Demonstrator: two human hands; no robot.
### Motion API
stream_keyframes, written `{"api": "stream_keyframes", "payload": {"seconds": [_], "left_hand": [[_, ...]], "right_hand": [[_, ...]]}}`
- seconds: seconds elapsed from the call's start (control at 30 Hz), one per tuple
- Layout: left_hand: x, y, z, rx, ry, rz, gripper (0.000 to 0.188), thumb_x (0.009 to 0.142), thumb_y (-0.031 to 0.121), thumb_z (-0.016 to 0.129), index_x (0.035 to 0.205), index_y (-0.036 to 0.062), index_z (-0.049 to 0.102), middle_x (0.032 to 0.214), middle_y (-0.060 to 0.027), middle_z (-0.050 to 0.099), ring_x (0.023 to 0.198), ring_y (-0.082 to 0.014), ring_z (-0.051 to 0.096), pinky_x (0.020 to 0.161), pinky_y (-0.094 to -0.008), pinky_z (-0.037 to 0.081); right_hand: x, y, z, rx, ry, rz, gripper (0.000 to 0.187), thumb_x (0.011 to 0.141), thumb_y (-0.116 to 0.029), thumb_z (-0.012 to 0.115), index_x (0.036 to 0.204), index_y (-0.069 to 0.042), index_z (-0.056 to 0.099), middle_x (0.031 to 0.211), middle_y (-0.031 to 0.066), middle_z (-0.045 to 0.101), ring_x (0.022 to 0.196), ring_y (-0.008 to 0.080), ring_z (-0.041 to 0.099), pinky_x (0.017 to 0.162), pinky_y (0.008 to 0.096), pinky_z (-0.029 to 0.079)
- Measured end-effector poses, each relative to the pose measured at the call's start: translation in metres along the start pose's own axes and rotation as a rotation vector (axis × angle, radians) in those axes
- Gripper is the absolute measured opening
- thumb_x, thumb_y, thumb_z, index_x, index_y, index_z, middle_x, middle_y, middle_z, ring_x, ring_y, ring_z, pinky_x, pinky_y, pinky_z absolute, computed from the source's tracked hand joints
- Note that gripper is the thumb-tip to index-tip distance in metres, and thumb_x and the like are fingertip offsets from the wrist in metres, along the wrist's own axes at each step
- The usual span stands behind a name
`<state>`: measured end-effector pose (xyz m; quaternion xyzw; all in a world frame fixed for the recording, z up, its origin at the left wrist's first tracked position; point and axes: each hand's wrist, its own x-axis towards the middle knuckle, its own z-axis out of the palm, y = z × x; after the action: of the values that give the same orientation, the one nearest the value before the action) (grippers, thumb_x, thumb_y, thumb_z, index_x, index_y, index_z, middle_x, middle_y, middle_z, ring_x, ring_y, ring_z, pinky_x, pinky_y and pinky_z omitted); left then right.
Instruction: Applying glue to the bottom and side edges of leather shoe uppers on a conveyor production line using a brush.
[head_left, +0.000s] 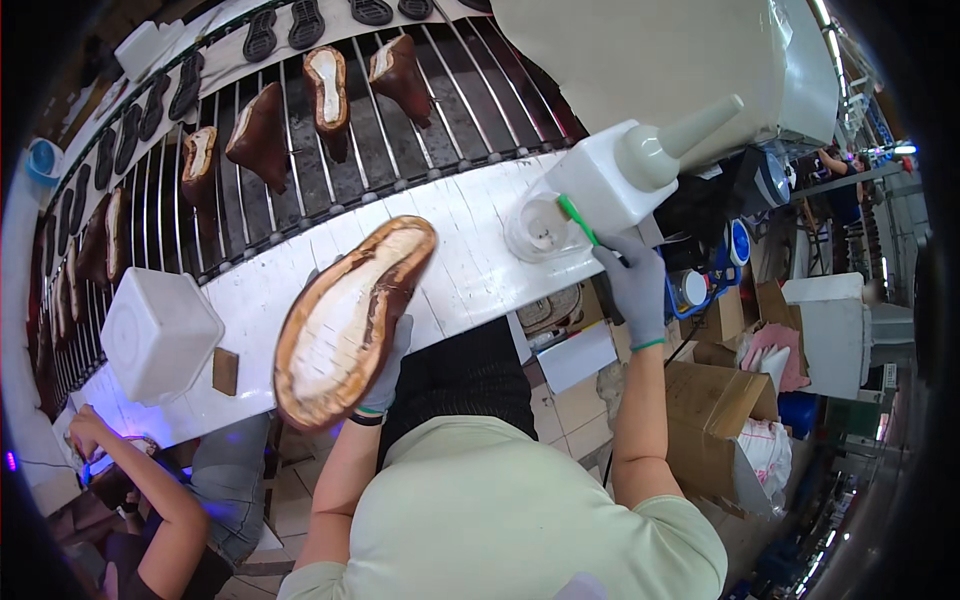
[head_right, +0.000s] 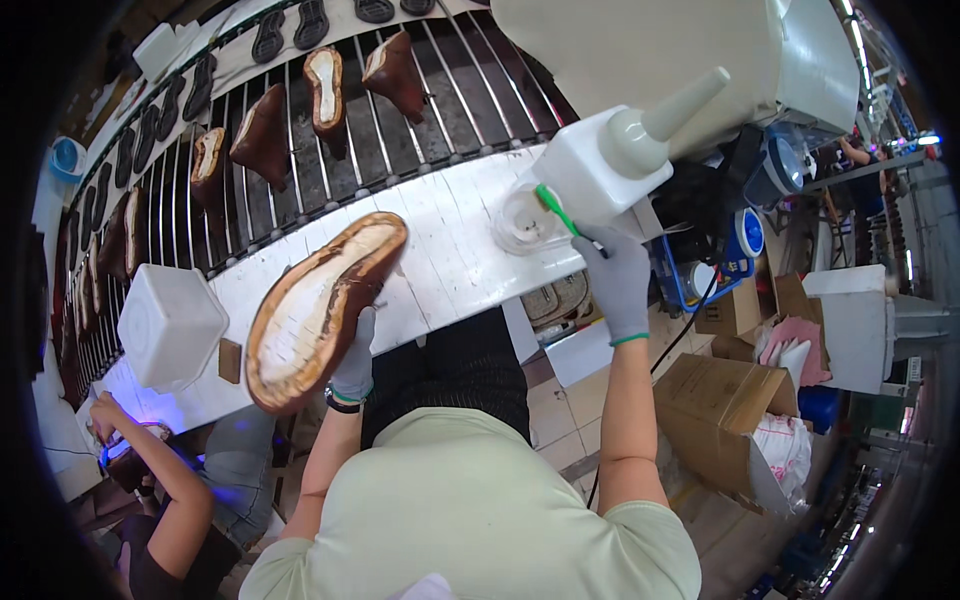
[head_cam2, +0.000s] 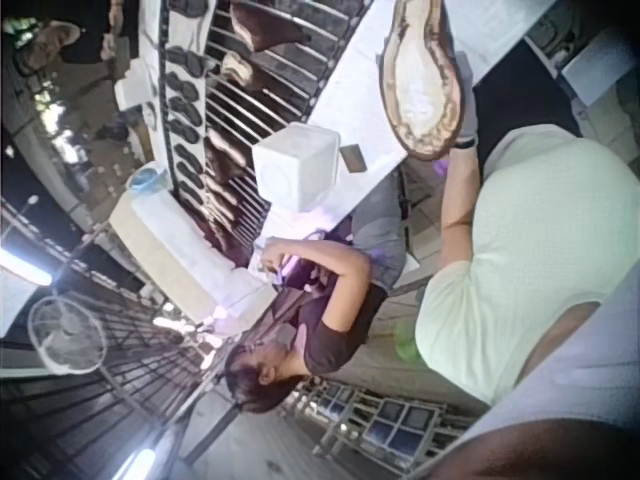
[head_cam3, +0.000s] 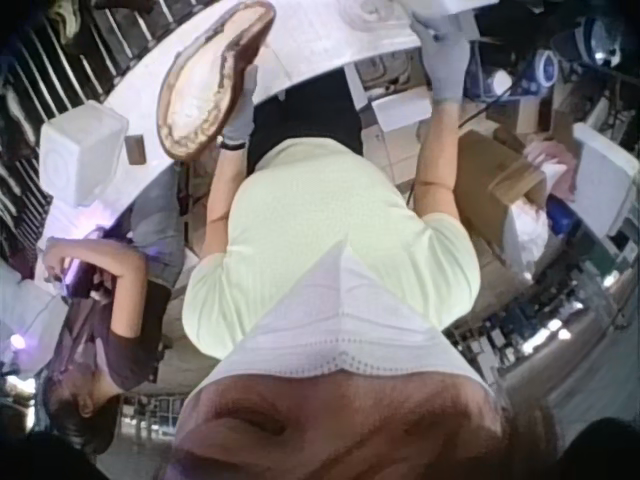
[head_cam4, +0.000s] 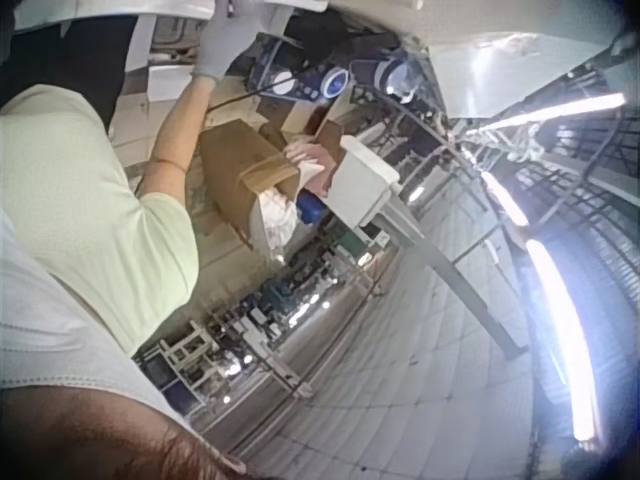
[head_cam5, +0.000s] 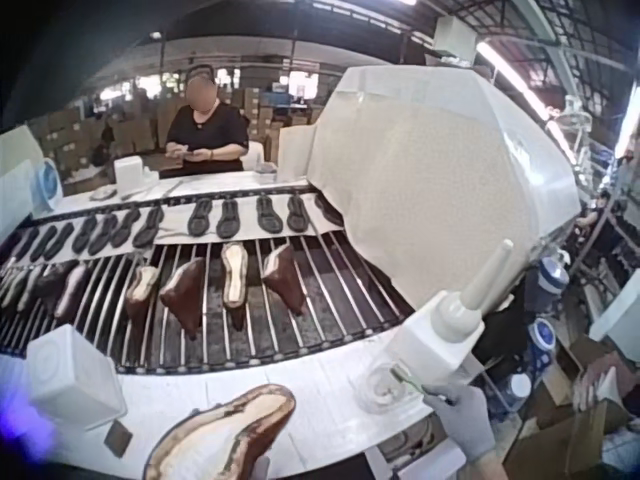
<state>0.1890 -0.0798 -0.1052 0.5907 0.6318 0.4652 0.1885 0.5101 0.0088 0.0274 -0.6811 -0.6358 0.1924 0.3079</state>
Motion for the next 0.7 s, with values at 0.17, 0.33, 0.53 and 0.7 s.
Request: {"api": "stream_keyframes", "payload": {"seconds": [0.17,0.33,0.53,0.7], "left_hand": [[-0.051,-0.083,0.013,-1.777,0.088,-0.595,0.051,0.102,0.026,0.04,0.148,0.0053,0.029,0.149,-0.0126,0.038,0.135,-0.0243,0.039,0.114,-0.0344,0.03],[-0.058,-0.059,0.01,-1.719,0.059,-0.62,0.051,0.106,0.026,0.032,0.149,0.0011,0.023,0.152,-0.0111,0.033,0.138,-0.0226,0.035,0.117,-0.033,0.024],[-0.032,-0.016,0.005,-0.174,-0.13,-0.189,0.059,0.1,0.021,0.053,0.149,0.0027,0.025,0.15,-0.0101,0.037,0.134,-0.0226,0.039,0.115,-0.0304,0.027],[-0.024,-0.006,0.002,-0.408,-0.027,-0.213,0.068,0.096,0.019,0.06,0.15,0.0043,0.021,0.149,-0.011,0.037,0.133,-0.0218,0.039,0.114,-0.0298,0.028]], "right_hand": [[-0.006,0.0,0.026,-0.555,-0.061,-0.071,0.018,0.083,-0.02,0.067,0.094,-0.005,0.07,0.083,0.0152,0.068,0.079,0.0338,0.065,0.07,0.0412,0.05],[0.005,-0.01,0.025,-0.73,-0.09,-0.084,0.012,0.088,-0.018,0.06,0.093,-0.009,0.066,0.088,0.0133,0.062,0.081,0.0348,0.063,0.069,0.0446,0.051],[0.022,-0.031,0.032,-1.048,-0.122,-0.355,0.007,0.084,-0.012,0.06,0.085,-0.005,0.062,0.089,0.0098,0.058,0.077,0.0266,0.065,0.064,0.0368,0.054],[0.038,-0.016,0.063,-1.267,-0.112,-0.734,0.013,0.072,-0.01,0.064,0.083,-0.004,0.069,0.079,0.0119,0.056,0.071,0.0246,0.062,0.052,0.0361,0.048]]}}
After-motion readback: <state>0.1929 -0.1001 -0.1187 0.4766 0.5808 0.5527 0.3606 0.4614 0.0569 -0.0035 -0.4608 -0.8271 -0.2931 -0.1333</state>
